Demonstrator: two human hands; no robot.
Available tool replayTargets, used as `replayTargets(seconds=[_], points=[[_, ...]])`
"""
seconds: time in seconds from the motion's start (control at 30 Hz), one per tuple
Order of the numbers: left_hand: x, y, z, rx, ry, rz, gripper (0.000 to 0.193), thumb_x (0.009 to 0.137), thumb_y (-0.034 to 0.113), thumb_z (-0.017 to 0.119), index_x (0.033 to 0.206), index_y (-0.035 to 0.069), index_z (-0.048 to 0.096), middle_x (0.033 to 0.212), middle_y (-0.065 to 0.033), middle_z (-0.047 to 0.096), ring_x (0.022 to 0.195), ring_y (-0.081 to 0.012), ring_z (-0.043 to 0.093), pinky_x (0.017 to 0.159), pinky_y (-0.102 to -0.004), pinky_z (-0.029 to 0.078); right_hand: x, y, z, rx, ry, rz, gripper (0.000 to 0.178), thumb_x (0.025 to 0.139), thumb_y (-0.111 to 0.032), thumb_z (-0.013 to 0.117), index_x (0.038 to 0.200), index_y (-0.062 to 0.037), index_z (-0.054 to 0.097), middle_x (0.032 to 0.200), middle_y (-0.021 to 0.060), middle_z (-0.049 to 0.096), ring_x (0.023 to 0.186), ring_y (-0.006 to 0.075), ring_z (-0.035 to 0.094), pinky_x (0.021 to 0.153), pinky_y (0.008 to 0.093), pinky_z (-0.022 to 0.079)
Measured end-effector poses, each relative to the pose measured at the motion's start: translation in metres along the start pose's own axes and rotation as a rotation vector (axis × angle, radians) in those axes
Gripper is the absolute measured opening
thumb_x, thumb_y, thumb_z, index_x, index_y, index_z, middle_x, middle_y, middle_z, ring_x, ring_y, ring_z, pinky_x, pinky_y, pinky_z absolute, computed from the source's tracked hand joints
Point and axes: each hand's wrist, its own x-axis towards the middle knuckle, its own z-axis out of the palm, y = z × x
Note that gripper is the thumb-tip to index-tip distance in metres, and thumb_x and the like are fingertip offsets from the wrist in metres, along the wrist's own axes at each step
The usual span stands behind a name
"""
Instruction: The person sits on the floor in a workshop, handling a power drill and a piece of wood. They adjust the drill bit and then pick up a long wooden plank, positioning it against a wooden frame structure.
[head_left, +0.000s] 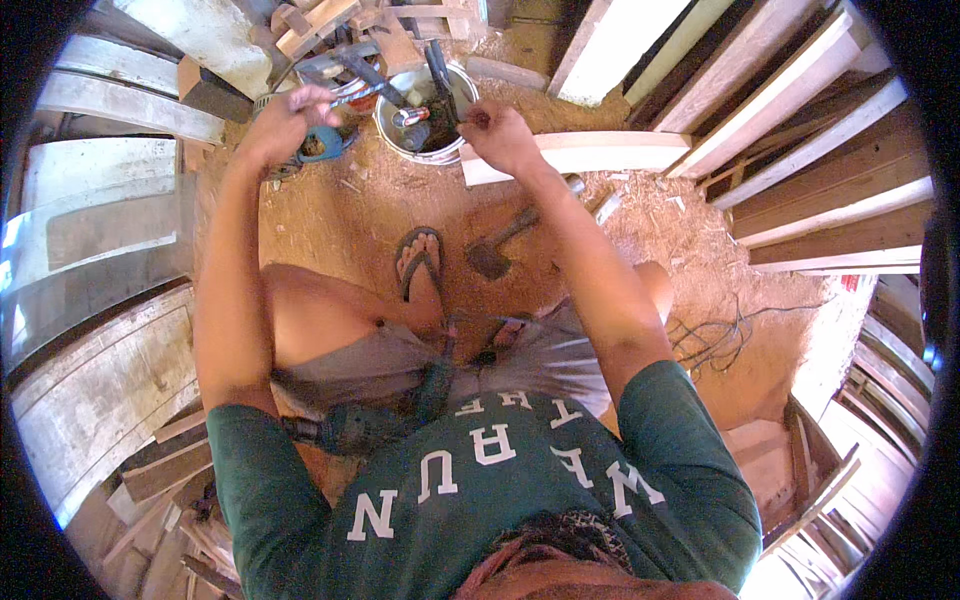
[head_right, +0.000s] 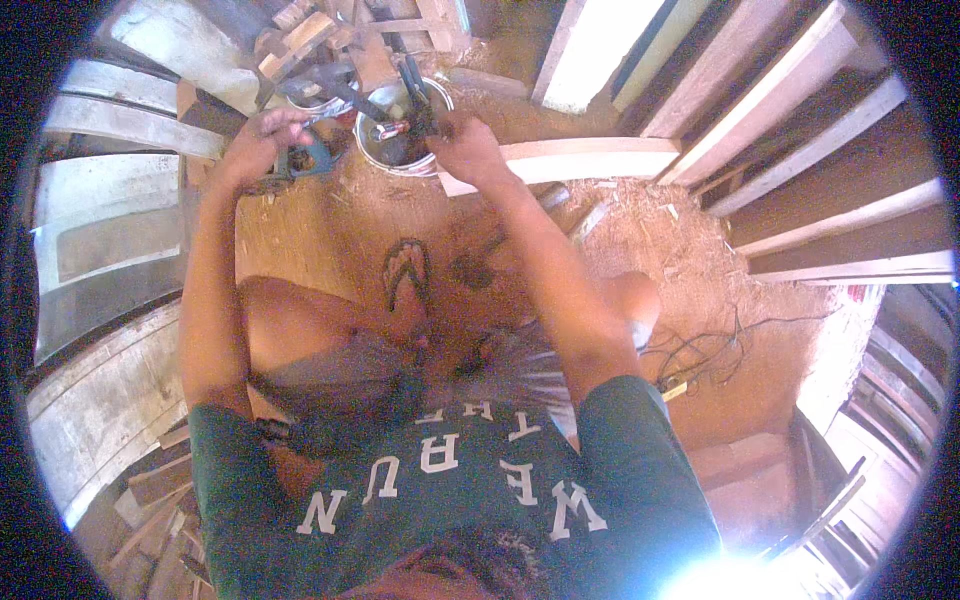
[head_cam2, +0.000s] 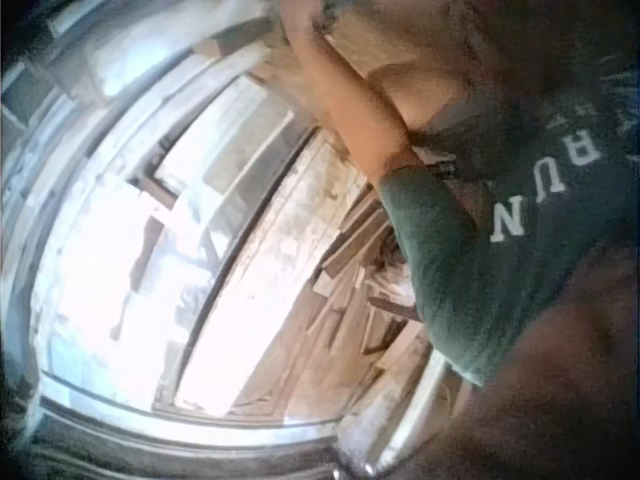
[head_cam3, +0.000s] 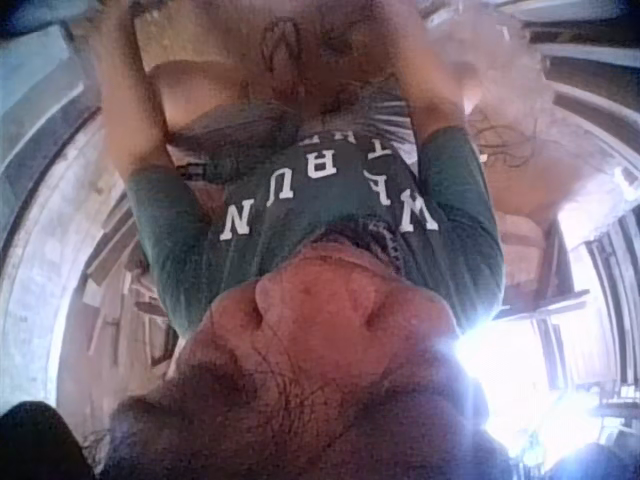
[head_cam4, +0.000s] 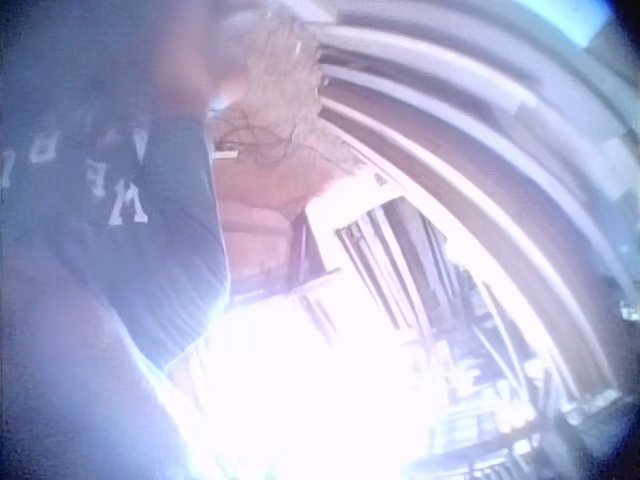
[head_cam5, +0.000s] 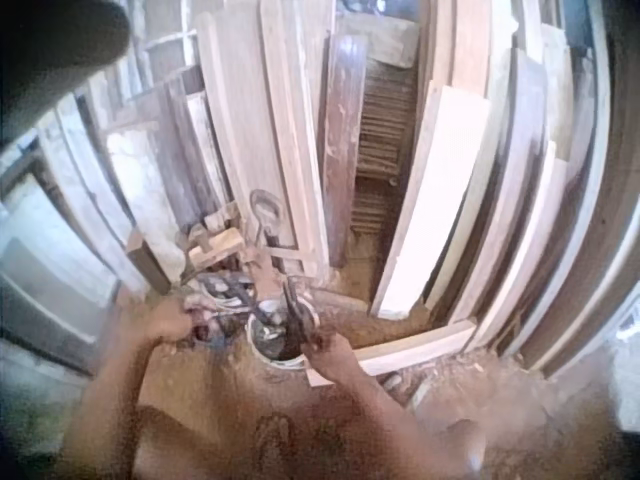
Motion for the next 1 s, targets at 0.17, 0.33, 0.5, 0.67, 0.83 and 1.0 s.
replayTargets(seconds=[0.17, 0.33, 0.5, 0.67, 0.83, 1.0], points=[[0.011, 0.025, -0.001, -0.223, -0.020, 0.109, 0.029, 0.100, 0.018, 0.055, 0.126, 0.006, 0.057, 0.104, -0.0075, 0.070, 0.104, -0.0178, 0.063, 0.097, -0.0326, 0.047, -0.085, 0.038, -0.045, -0.087, -0.098, 0.028, 0.039, 0.089, -0.027, 0.070, 0.117, 0.0006, 0.067, 0.107, 0.0179, 0.071, 0.099, 0.0260, 0.067, 0.089, 0.0362, 0.051], [-0.046, 0.085, -0.041, -0.241, 0.091, 0.156, 0.026, 0.101, 0.019, 0.053, 0.125, 0.008, 0.056, 0.100, -0.0094, 0.070, 0.106, -0.0181, 0.064, 0.100, -0.0338, 0.047, -0.170, 0.003, -0.077, -0.039, -0.260, 0.079, 0.042, 0.089, -0.024, 0.071, 0.124, -0.0015, 0.063, 0.119, 0.0170, 0.068, 0.108, 0.0283, 0.065, 0.095, 0.0379, 0.051], [-0.128, 0.073, -0.048, -0.588, 0.268, 0.174, 0.053, 0.098, 0.027, 0.061, 0.142, 0.002, 0.046, 0.106, -0.0108, 0.063, 0.113, -0.0260, 0.062, 0.111, -0.0428, 0.042, -0.235, -0.014, -0.043, 0.048, -0.280, -0.309, 0.046, 0.085, -0.017, 0.072, 0.129, -0.0054, 0.059, 0.125, 0.0165, 0.060, 0.120, 0.0335, 0.057, 0.103, 0.0420, 0.046], [-0.197, 0.002, 0.000, -1.003, 0.427, 0.077, 0.027, 0.097, 0.024, 0.065, 0.116, 0.006, 0.061, 0.102, -0.0035, 0.066, 0.109, -0.0241, 0.062, 0.110, -0.0418, 0.044, -0.254, -0.062, -0.026, -0.324, -0.342, -0.455, 0.051, 0.077, -0.013, 0.069, 0.126, -0.0051, 0.058, 0.127, 0.0187, 0.056, 0.124, 0.0403, 0.049, 0.105, 0.0455, 0.043], [-0.231, -0.008, 0.058, -1.268, 0.496, 0.049, 0.024, 0.098, 0.020, 0.063, 0.119, 0.008, 0.058, 0.101, -0.0028, 0.066, 0.108, -0.0213, 0.063, 0.101, -0.0389, 0.049, -0.213, -0.022, -0.049, 0.051, -0.185, -0.211, 0.033, 0.080, -0.016, 0.068, 0.110, -0.0039, 0.066, 0.109, 0.0182, 0.067, 0.107, 0.0347, 0.062, 0.096, 0.0429, 0.049], [-0.257, 0.002, 0.079, -1.243, 0.523, 0.061, 0.035, 0.099, 0.022, 0.063, 0.128, 0.008, 0.051, 0.100, -0.0026, 0.065, 0.106, -0.0211, 0.064, 0.093, -0.0340, 0.052, -0.125, 0.157, -0.069, -0.472, 0.178, 0.619, 0.055, 0.085, -0.038, 0.067, 0.126, -0.0022, 0.060, 0.122, 0.0225, 0.065, 0.115, 0.0381, 0.063, 0.099, 0.0454, 0.049]])
